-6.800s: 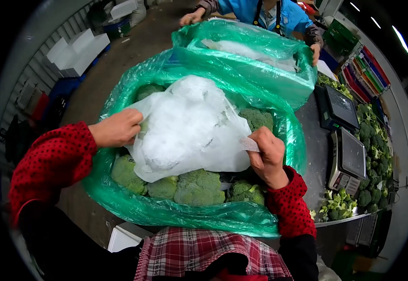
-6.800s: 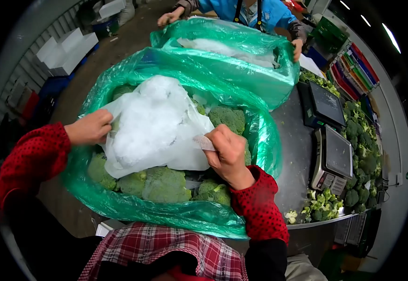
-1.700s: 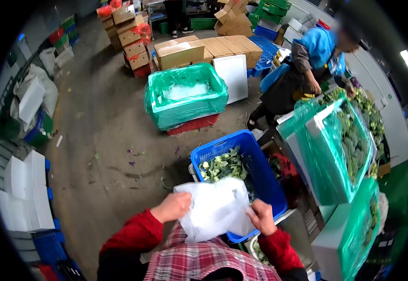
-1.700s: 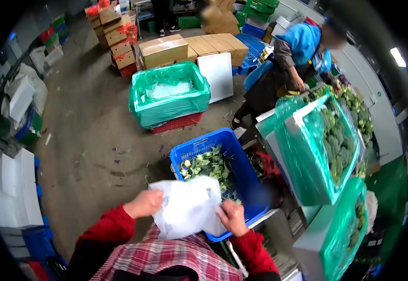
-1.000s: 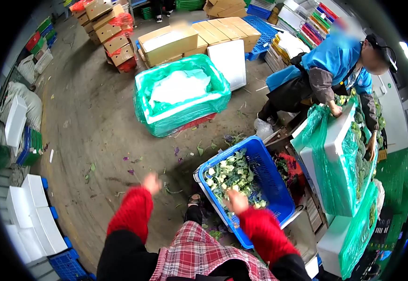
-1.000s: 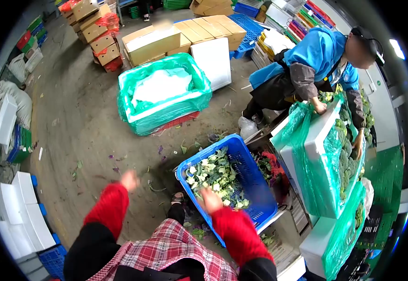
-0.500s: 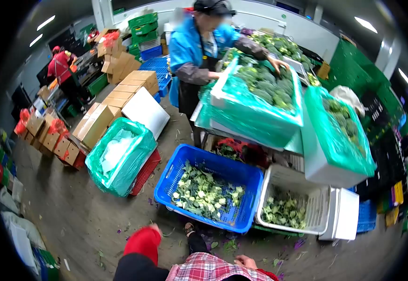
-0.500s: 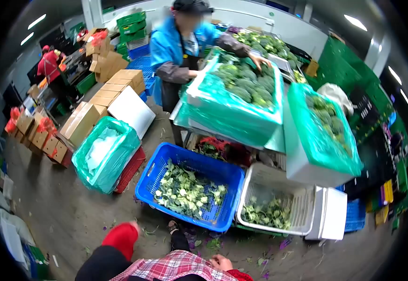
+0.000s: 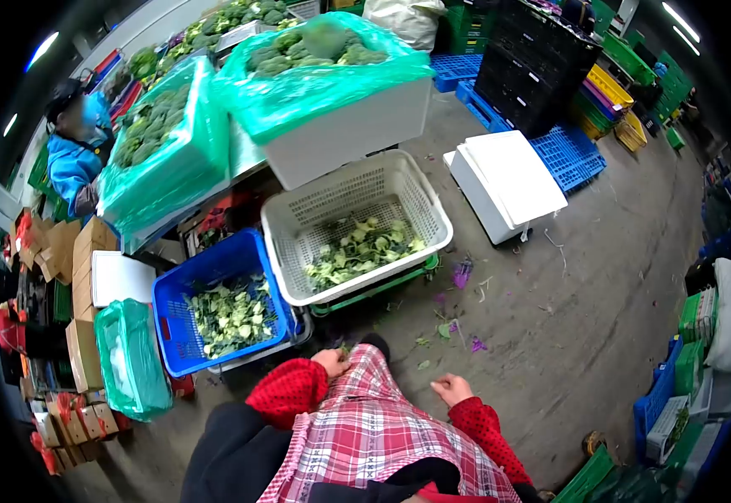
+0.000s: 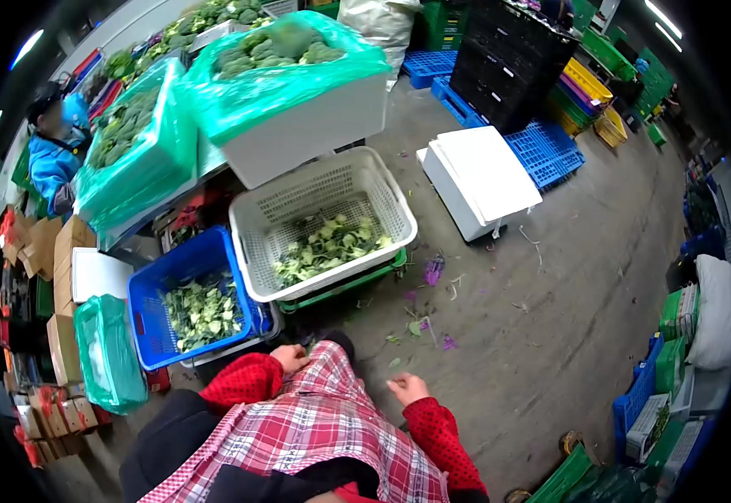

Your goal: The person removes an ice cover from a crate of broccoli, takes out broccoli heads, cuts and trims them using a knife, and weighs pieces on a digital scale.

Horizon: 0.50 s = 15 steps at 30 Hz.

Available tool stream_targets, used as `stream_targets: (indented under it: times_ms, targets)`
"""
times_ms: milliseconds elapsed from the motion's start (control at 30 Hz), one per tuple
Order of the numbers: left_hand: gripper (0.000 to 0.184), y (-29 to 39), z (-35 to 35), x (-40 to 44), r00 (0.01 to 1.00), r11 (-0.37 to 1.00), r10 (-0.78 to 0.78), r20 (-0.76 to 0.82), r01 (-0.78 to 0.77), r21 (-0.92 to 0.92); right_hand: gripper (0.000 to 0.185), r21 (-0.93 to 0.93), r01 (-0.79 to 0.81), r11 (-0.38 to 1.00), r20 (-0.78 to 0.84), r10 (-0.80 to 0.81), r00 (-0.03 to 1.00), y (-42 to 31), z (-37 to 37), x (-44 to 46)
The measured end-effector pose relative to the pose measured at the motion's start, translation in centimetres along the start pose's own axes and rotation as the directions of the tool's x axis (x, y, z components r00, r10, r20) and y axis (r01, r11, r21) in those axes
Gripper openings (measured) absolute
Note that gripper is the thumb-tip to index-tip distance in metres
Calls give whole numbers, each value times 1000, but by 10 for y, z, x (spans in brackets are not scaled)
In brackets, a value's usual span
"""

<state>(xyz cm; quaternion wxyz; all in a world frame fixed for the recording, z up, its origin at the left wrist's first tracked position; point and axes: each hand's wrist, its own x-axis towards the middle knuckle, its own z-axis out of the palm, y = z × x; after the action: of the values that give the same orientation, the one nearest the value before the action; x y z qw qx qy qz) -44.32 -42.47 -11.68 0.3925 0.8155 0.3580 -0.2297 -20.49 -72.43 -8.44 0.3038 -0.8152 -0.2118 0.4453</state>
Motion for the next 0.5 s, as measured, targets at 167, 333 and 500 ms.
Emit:
stream_targets:
  times_ms: [167,333,500]
  targets:
    - [49,110,-65,99,981,997,72,-178,-71,15,34,175,240,955,47,-251,967,-54,-56,81]
    - [44,238,-91,200,860,930,350,-370,-367,27,38,160,-144,976,-76,158,985,19,-185,165]
    - [35,380,-273,228,277,716,643,-714,-547,433,42,-175,-476,862,-86,468,879,69,-342,192]
